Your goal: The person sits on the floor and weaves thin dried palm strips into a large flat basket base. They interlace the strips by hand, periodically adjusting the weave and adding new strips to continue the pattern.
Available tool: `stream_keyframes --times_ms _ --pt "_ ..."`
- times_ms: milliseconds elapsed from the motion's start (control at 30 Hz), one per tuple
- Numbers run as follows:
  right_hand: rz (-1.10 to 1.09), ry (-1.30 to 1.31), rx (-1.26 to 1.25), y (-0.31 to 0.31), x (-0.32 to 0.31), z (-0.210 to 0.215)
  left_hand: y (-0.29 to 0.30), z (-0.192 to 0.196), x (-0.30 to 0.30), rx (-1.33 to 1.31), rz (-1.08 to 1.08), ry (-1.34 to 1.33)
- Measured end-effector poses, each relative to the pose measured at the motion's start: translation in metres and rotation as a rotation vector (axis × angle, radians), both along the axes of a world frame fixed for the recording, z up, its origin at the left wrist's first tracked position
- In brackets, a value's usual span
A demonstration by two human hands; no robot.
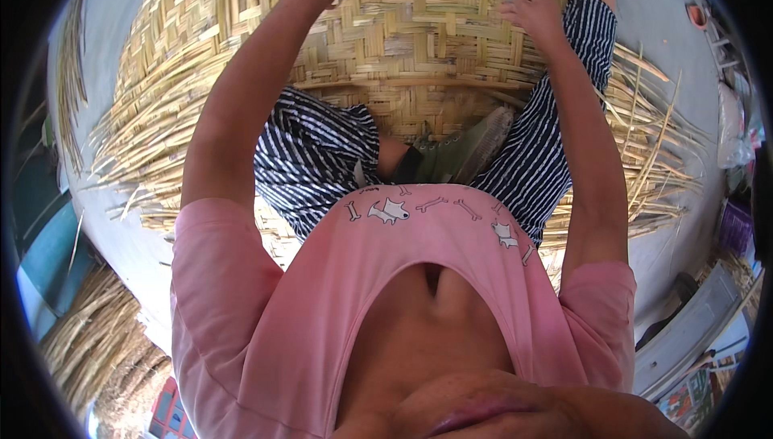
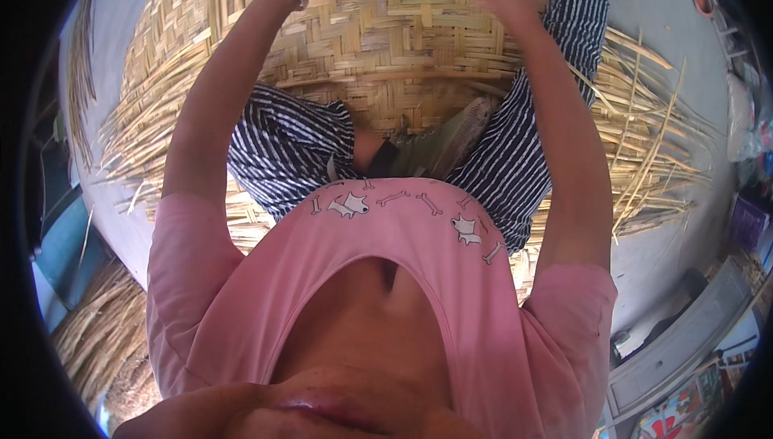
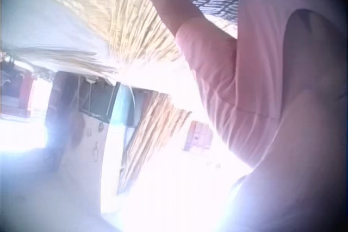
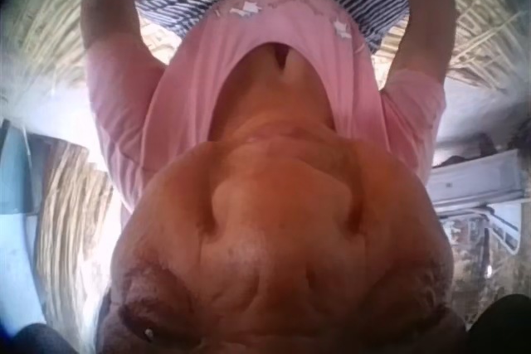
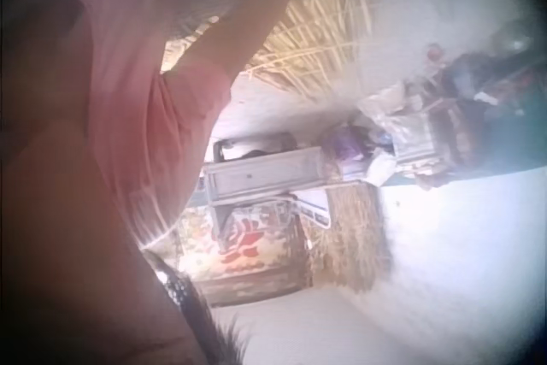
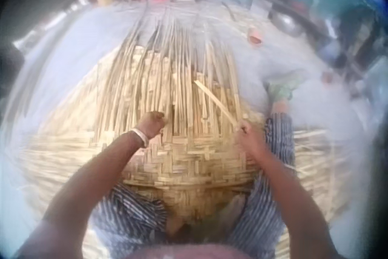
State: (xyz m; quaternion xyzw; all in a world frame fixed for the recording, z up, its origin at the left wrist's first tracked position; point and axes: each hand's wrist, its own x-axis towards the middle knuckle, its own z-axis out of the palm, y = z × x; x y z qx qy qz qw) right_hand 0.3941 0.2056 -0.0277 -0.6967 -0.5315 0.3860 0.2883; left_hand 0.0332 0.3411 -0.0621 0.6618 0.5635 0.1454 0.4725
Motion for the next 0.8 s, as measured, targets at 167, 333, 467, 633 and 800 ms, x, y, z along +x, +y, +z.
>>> stream_keyframes --times_ms 167,333,467,633,800 --pt "-0.069 0.005 -0.048 0.026 -0.021 -0.004 0.048 -0.013 0.027 0.045 -0.316 0.646" --pt "0.039 -0.307 0.202 0.071 -0.041 -0.024 0.083 -0.053 -0.012 0.616 -0.944 1.025" --pt "0.058 -0.282 0.157 0.096 -0.042 -0.054 0.055 -0.007 -0.006 -0.342 0.233 -0.067" --pt "-0.012 -0.13 0.01 0.109 -0.051 -0.031 0.026 0.064 0.008 -0.438 0.306 -0.142" --pt "-0.104 0.39 -0.012 0.107 -0.025 -0.032 0.043 0.044 0.01 -0.517 0.164 -0.103"
